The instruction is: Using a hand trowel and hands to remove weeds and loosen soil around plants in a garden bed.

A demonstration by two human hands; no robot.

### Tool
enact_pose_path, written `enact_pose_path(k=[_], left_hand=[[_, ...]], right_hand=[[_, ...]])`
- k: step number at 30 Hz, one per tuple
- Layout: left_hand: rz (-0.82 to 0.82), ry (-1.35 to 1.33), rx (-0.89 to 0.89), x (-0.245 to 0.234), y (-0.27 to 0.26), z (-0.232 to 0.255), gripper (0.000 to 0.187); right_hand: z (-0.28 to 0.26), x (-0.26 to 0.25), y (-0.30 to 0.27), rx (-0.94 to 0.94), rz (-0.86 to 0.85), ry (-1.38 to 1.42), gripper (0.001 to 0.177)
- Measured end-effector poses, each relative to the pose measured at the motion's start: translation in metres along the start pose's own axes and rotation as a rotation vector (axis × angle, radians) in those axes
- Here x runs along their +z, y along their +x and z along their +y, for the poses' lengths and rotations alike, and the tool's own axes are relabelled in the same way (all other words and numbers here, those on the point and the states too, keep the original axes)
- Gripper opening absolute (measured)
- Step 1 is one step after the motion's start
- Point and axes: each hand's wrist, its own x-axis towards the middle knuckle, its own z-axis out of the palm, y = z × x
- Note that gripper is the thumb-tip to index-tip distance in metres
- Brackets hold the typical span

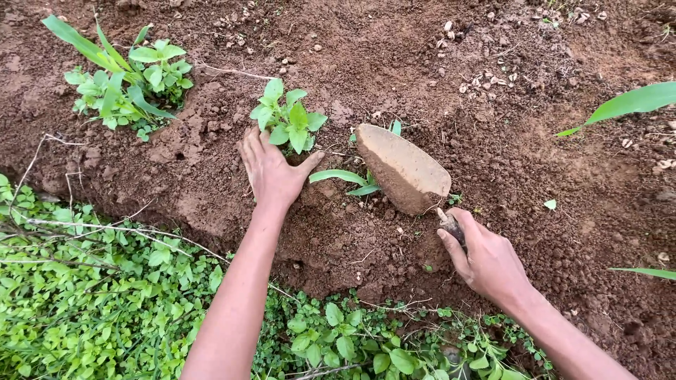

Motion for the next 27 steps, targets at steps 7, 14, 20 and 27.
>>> enact_pose_path(k=[7, 14, 20, 27], left_hand=[[0.033, 0.045, 0.196, 0.064, 0.053, -0.033, 0.037], [0.241, 0.039, 0.338, 0.089, 0.057, -0.067, 0.013], [0.183, 0.118, 0.394, 0.094, 0.062, -0.064, 0.021], [-0.017, 0.109, 0.363, 0.046, -0.02, -0.107, 0.033]], right_hand=[[0.008, 0.003, 0.002, -0.049, 0.034, 0.03, 0.039], [0.006, 0.003, 0.001, -0.034, 0.026, 0.026, 0.039], [0.005, 0.002, 0.0, -0.01, 0.01, 0.041, 0.039], [0.002, 0.0, 0.001, 0.012, 0.003, 0.039, 0.038]])
